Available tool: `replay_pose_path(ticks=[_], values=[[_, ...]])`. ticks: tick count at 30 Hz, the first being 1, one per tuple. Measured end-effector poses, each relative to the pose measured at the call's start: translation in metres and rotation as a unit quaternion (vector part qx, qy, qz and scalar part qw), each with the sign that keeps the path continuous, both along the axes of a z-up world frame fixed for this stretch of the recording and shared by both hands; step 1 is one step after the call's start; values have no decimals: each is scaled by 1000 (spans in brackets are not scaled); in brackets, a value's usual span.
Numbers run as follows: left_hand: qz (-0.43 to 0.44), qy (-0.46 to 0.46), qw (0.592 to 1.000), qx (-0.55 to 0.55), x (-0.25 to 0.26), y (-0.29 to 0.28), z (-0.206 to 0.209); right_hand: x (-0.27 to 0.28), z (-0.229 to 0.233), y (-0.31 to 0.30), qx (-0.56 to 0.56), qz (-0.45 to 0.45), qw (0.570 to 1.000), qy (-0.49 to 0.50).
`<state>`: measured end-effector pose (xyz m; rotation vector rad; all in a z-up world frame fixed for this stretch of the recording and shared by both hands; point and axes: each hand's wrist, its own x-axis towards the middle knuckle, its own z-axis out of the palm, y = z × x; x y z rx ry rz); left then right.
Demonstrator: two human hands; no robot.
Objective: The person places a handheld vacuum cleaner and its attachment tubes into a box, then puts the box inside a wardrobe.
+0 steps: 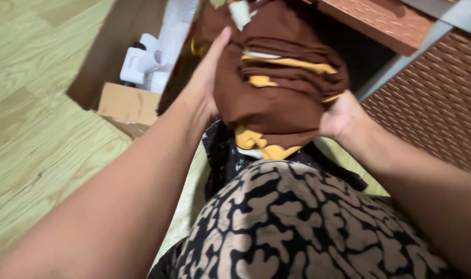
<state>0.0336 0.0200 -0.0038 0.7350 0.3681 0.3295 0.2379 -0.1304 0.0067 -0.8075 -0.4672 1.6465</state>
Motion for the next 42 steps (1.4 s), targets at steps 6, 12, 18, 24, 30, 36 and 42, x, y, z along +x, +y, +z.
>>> replay_pose_path(ticks=[6,12,18,24,30,36,42], values=[[-8,3,1000,-22,45,21,-64,-13,-3,-9,-52,79,995,22],[-32,121,991,50,71,30,-61,-11,-21,-15,21,-23,999,-26],[69,352,888,288,55,44,-41,53,-16,23,23,-100,995,10],[125,423,730,521,21,42,-76,131,-41,95,-15,-232,967,107],[74,450,728,512,-15,13,-66,163,-70,138,-21,-224,973,46],[50,464,731,498,-17,3,-64,87,-60,107,-222,-68,842,-488],[51,452,712,534,6,-7,-33,-25,27,38,268,-4,431,-861]])
